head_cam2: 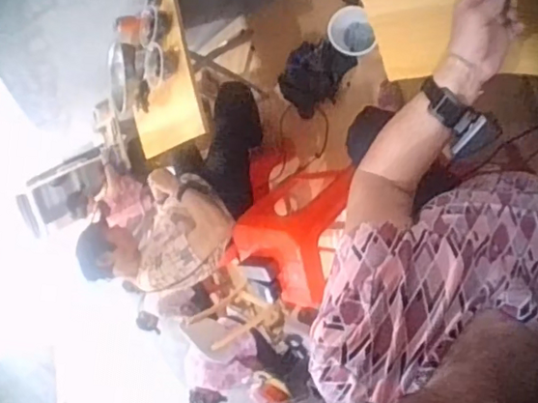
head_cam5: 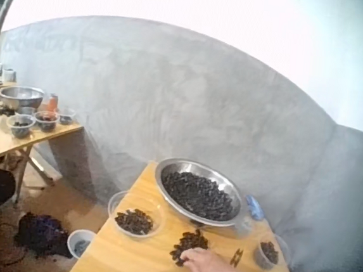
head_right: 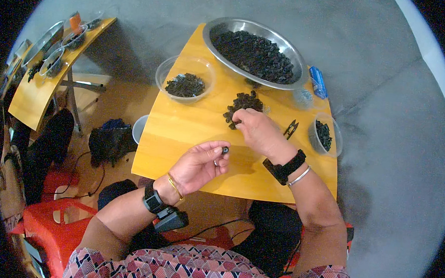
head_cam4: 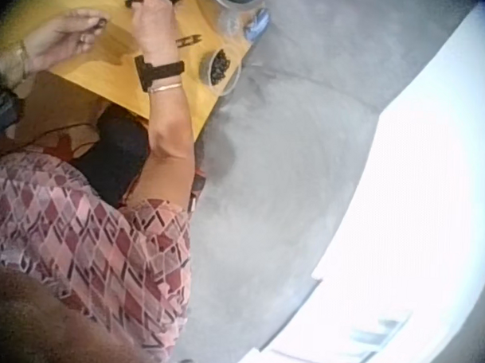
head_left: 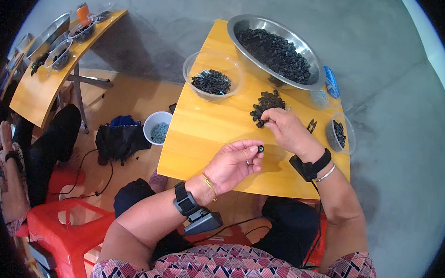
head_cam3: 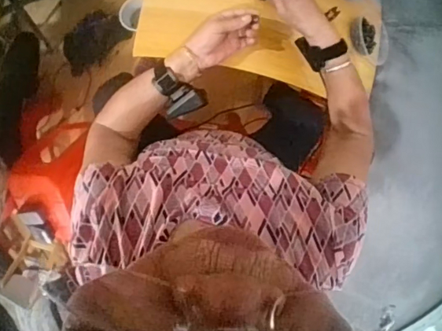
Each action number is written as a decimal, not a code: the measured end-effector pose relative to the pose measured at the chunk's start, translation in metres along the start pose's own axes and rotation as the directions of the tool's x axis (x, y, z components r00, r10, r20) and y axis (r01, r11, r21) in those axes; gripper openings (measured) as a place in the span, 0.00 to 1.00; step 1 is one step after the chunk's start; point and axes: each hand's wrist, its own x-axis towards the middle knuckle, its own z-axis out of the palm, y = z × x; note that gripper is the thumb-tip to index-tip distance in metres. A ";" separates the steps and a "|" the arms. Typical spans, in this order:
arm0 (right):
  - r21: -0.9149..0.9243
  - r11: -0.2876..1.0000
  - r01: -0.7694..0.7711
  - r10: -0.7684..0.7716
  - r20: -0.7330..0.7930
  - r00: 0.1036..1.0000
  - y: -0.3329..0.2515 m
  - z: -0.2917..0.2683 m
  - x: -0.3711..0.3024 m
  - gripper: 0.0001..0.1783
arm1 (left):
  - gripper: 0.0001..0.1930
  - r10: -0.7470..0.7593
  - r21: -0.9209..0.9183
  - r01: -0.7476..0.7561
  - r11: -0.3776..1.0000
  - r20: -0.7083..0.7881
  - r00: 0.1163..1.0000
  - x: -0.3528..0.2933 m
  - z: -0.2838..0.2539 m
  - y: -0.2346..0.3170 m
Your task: Assembling small black plastic industrial components at a work table.
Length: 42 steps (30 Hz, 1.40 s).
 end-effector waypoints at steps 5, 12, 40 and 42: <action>-0.121 0.991 0.050 -0.042 0.066 0.997 0.000 0.008 -0.002 0.06 | 0.09 0.012 0.016 -0.012 1.000 0.024 1.000 0.001 -0.001 -0.001; -0.143 0.986 -0.084 0.096 0.086 0.992 0.000 0.009 -0.024 0.06 | 0.08 0.020 0.026 -0.020 0.999 -0.007 1.000 0.003 -0.002 -0.003; -0.051 0.988 -0.146 0.141 -0.093 0.986 0.006 0.002 -0.035 0.06 | 0.08 0.078 0.021 -0.078 0.997 0.011 0.997 0.008 -0.006 -0.004; 0.143 0.966 -0.215 0.232 -0.111 0.966 -0.017 -0.001 -0.041 0.05 | 0.08 0.081 0.046 -0.079 0.996 -0.034 0.996 0.004 -0.003 -0.003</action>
